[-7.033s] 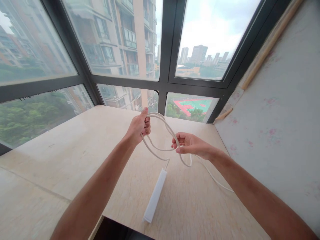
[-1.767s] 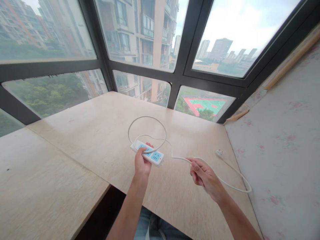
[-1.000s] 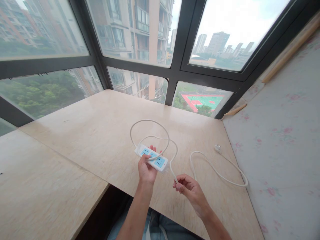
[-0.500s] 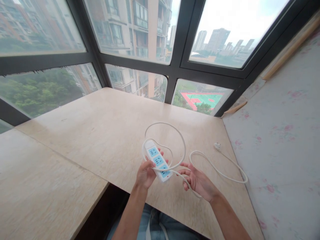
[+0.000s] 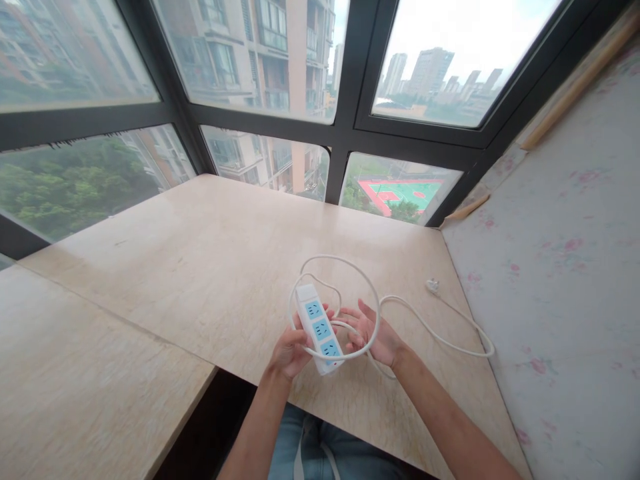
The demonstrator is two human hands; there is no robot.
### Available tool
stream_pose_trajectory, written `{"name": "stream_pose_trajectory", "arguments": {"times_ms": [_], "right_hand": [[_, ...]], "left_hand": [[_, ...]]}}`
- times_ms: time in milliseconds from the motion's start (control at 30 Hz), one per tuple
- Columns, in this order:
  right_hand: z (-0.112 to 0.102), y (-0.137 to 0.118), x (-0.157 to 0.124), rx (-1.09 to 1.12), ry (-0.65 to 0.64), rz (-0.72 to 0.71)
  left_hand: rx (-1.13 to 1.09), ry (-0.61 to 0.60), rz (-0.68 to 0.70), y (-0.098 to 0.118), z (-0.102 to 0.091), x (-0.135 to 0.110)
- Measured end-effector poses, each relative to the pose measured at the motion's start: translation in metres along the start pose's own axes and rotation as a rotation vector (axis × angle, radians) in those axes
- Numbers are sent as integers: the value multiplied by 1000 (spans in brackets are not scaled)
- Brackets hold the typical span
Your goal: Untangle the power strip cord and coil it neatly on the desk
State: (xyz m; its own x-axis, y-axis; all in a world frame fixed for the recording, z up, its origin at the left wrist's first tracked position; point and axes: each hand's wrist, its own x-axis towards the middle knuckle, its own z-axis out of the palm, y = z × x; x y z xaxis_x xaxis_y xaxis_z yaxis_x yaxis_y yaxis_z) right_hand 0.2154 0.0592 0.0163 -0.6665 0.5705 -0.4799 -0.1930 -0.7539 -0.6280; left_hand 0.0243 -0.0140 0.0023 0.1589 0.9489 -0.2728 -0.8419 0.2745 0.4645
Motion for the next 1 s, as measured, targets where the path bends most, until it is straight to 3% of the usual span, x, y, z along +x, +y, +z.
{"name": "stream_pose_trajectory", "arguments": {"times_ms": [200,333,533,700,900,1000], "right_hand": [[3,12,-12,-180,134,-45],[5,23,-18,-383,193,-207],[15,32,-20,-570,468,-442],[32,54,-24,-676,503,-571],[38,70,-29,-732,519,-638],[34,63,-32,-708,455,-606]], "left_hand": [[-122,114,81,2,-2,4],[-263,282,96,5,0,11],[-271,427,96,3,7,13],[-328,379,102,3,15,15],[-350,157,-10,13,23,15],[-243,195,-10,21,34,15]]}}
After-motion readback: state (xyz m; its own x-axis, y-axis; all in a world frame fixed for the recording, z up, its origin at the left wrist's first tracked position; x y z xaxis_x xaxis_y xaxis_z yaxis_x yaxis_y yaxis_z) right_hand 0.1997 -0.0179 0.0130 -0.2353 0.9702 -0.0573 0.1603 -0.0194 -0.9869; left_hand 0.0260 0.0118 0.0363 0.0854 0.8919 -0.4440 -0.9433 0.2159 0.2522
